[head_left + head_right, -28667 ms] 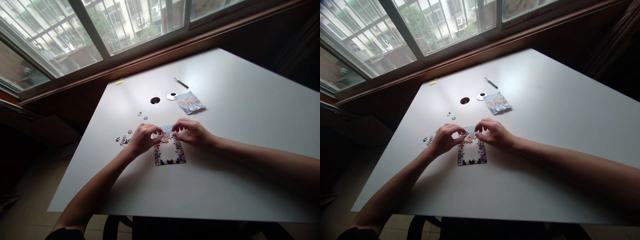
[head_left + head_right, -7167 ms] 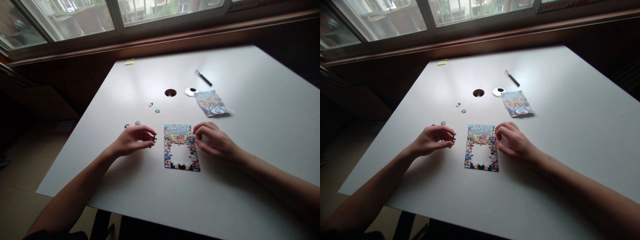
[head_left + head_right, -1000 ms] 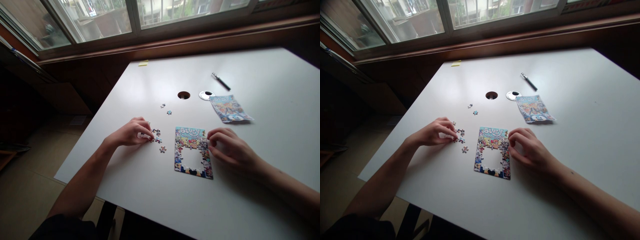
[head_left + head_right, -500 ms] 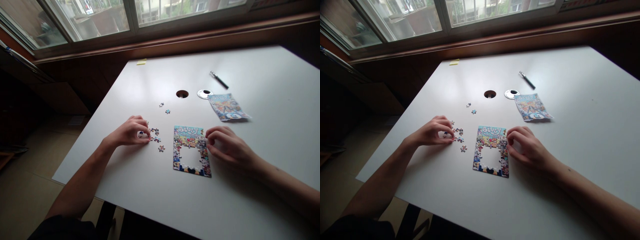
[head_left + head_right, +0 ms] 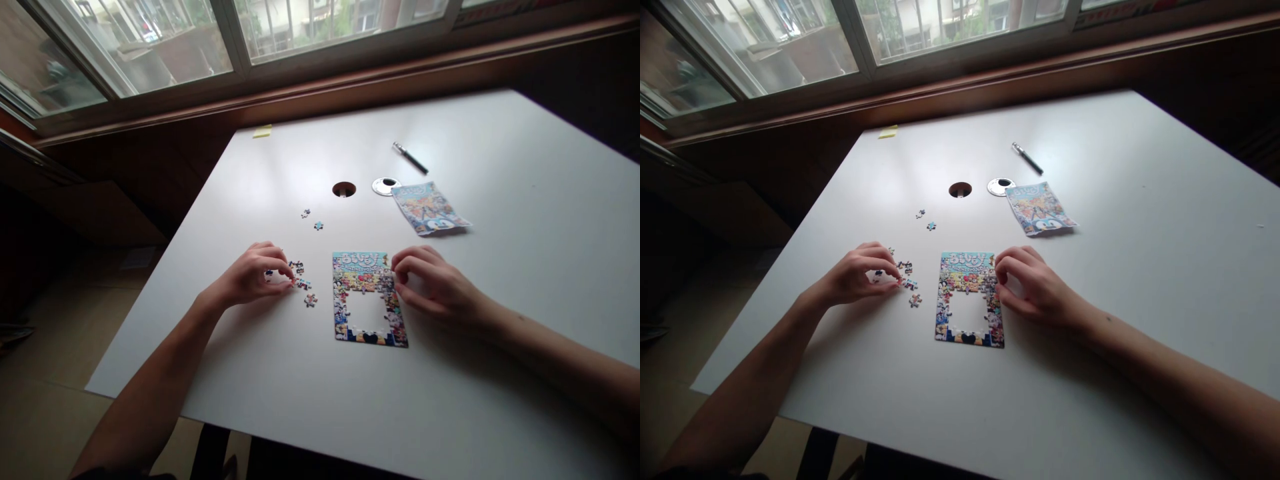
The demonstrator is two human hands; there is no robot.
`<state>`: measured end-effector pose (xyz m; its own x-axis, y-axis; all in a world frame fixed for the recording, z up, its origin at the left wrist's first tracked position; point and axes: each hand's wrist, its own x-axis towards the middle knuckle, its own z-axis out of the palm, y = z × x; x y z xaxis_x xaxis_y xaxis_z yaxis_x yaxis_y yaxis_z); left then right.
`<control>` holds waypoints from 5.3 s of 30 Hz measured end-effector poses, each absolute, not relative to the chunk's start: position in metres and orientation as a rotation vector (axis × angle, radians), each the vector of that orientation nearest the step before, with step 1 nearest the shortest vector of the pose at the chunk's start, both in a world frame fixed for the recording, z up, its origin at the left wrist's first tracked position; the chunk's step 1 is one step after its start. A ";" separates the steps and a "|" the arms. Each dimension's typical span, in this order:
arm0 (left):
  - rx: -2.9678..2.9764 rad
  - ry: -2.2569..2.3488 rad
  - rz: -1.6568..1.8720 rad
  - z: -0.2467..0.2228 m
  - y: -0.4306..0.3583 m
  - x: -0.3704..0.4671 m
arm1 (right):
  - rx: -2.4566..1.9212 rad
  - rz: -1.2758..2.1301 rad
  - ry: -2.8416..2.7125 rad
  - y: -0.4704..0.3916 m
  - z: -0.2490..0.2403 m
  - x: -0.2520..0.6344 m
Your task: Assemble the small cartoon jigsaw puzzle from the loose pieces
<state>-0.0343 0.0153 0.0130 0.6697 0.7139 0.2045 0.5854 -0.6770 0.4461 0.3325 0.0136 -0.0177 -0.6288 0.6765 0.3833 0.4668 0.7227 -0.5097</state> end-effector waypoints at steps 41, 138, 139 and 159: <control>2.830 1.013 0.622 -0.008 -0.024 0.051 | -0.593 0.208 -2.711 0.005 -0.019 0.322; 2.728 1.285 0.128 0.022 0.003 -0.046 | -0.606 0.359 -2.644 0.006 -0.019 0.325; 2.718 1.276 0.090 0.019 0.004 -0.048 | -0.609 0.366 -2.645 0.007 -0.019 0.326; 2.725 1.173 0.462 0.003 0.007 -0.040 | -0.966 0.462 -2.229 0.009 -0.018 0.329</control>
